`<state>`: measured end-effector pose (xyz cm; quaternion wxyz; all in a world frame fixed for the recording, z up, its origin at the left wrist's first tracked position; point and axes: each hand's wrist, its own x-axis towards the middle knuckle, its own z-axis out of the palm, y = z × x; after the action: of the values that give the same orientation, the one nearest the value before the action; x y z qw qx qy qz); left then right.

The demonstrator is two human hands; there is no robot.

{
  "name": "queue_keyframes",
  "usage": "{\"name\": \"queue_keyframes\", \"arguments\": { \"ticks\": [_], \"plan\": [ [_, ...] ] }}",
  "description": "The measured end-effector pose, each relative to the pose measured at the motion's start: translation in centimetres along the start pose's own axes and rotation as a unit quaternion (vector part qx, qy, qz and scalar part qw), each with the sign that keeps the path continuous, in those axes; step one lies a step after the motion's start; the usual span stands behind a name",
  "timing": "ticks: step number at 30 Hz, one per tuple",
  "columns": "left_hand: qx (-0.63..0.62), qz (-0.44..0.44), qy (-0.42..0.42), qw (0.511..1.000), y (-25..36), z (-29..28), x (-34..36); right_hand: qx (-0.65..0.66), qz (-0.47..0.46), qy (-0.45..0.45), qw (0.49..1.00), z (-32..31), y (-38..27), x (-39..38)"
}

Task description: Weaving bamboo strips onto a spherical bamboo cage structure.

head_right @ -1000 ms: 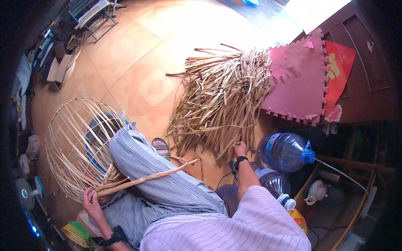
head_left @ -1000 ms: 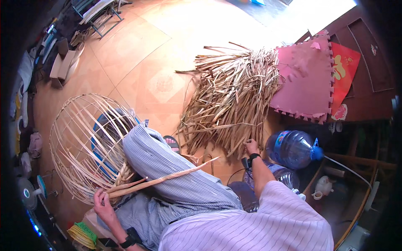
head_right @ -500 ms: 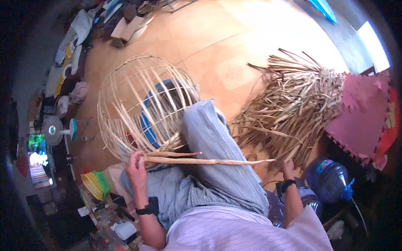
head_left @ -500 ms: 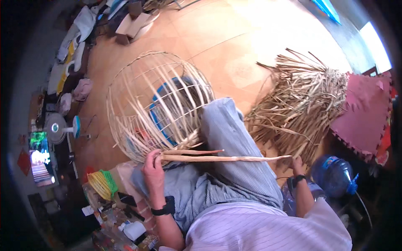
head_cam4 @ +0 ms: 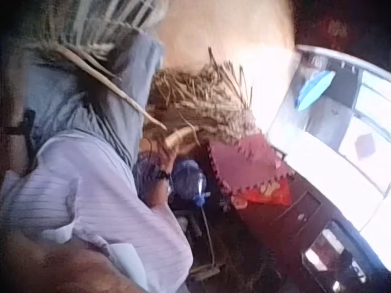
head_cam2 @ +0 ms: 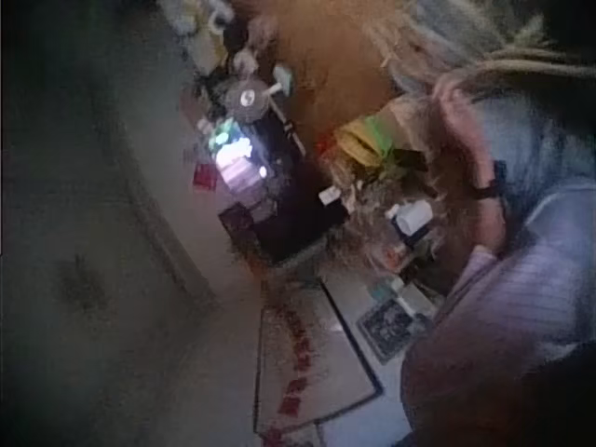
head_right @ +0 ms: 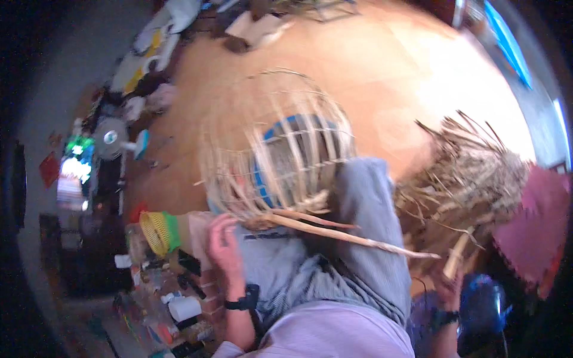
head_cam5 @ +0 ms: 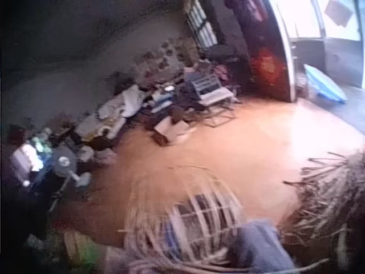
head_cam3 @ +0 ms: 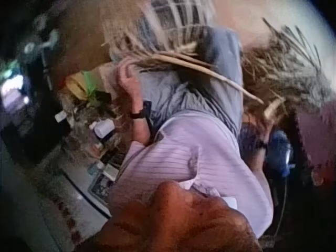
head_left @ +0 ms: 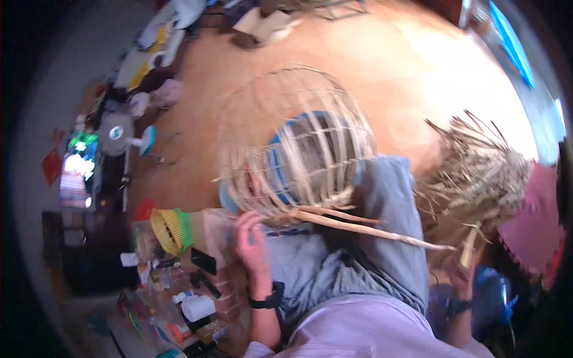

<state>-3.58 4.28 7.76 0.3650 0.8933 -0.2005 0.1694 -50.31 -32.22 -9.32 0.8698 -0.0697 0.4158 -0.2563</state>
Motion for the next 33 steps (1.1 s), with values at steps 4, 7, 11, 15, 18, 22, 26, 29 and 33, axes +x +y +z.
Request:
{"name": "queue_keyframes", "arguments": {
  "ticks": [4,7,11,15,18,22,26,29,33],
  "plan": [
    [-0.206,-0.126,-0.131,0.962,0.7,0.6,-1.4,-0.063,-0.100,-0.064,0.991,3.0,-2.1,0.9],
    [-0.309,-0.066,-0.320,0.893,3.9,0.8,-1.2,-0.162,-0.110,-0.124,0.973,8.2,-0.5,3.4],
    [-0.344,-0.020,-0.452,0.823,7.2,1.4,-2.2,-0.409,-0.123,-0.201,0.882,18.4,8.6,3.7],
    [-0.266,0.012,-0.554,0.789,8.7,1.8,-3.1,-0.435,-0.124,-0.285,0.845,24.5,13.7,-0.4],
    [-0.283,0.032,-0.522,0.804,7.2,2.2,-5.0,-0.443,-0.074,-0.291,0.845,25.6,13.7,-1.0],
    [-0.279,0.014,-0.460,0.842,6.9,2.0,-6.1,-0.488,-0.012,-0.316,0.814,27.0,12.6,-1.9],
    [-0.285,0.004,-0.445,0.849,6.6,1.4,-5.7,-0.468,-0.027,-0.335,0.817,27.6,12.8,-2.3],
    [-0.248,0.007,-0.441,0.863,6.4,1.1,-4.9,-0.516,-0.174,-0.304,0.782,23.1,12.4,3.1],
    [-0.230,0.055,-0.380,0.894,5.6,2.8,-6.6,-0.391,-0.067,-0.200,0.896,23.3,11.2,4.2]
  ]
}}
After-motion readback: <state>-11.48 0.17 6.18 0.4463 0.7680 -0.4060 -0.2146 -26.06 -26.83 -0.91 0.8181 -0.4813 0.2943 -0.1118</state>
